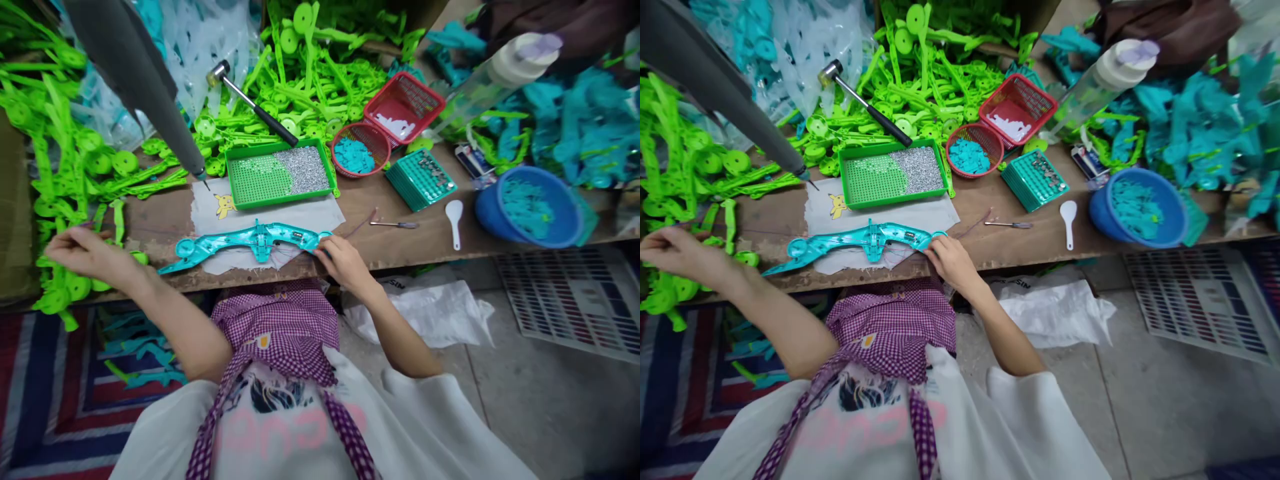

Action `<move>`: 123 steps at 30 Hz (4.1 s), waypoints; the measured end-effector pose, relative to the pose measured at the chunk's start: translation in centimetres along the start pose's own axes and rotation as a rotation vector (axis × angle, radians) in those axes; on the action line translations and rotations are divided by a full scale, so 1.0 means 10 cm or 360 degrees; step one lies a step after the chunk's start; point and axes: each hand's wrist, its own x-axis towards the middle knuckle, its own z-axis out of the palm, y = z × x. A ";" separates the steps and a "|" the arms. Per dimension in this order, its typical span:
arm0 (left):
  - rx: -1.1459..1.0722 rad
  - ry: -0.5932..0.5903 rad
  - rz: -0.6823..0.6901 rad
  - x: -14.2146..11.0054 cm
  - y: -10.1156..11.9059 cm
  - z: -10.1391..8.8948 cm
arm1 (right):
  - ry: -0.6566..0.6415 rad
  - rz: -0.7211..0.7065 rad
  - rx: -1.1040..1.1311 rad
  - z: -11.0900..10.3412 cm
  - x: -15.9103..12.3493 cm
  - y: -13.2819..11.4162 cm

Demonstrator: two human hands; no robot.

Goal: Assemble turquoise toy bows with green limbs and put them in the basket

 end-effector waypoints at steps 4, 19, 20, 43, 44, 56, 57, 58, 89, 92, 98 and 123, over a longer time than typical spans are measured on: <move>-0.0658 -0.0343 -0.0828 -0.10 0.18 0.18 | -0.0042 0.0035 -0.0092 0.02 0.06 -0.02; 0.0244 -0.1130 -0.0628 0.54 -0.34 0.21 | -0.0018 -0.0053 -0.0236 -0.04 0.11 -0.07; 0.0299 -0.1177 -0.0615 0.48 -0.38 0.16 | 0.0026 -0.0026 -0.0165 -0.10 0.13 -0.06; 0.1087 -0.1621 0.1114 0.47 -0.26 -0.23 | -0.0243 -0.0310 -0.0286 0.22 0.60 -0.29; 0.1022 -0.1581 0.1083 0.48 -0.24 -0.35 | -0.0268 -0.0267 -0.0270 0.20 0.59 -0.17; 0.0874 -0.0454 0.0284 0.00 -0.64 -1.42 | 0.0055 -0.0021 0.0400 -0.47 0.46 -0.24; 0.0895 -0.0395 0.0270 -0.05 -0.66 -1.36 | 0.0155 -0.0024 0.0522 -0.41 0.53 -0.39; 0.0911 -0.0326 0.0259 -0.10 -0.68 -1.30 | 0.0186 -0.0068 0.0627 -0.31 0.60 -0.54; 0.0581 -0.0517 0.0510 0.01 -0.75 -0.77 | -0.0532 -0.0850 0.0698 1.03 2.04 -2.11; 0.0477 -0.0229 0.0512 0.12 -0.67 -0.67 | -0.0477 -0.0843 0.0754 0.98 2.10 -2.08; 0.0309 -0.0249 0.0576 0.18 -0.43 -0.56 | -0.0311 -0.0682 0.0783 0.89 1.75 -2.04; 0.0030 -0.0420 0.1098 0.13 -0.22 -0.79 | 0.0049 -0.0611 0.0929 0.75 1.20 -1.73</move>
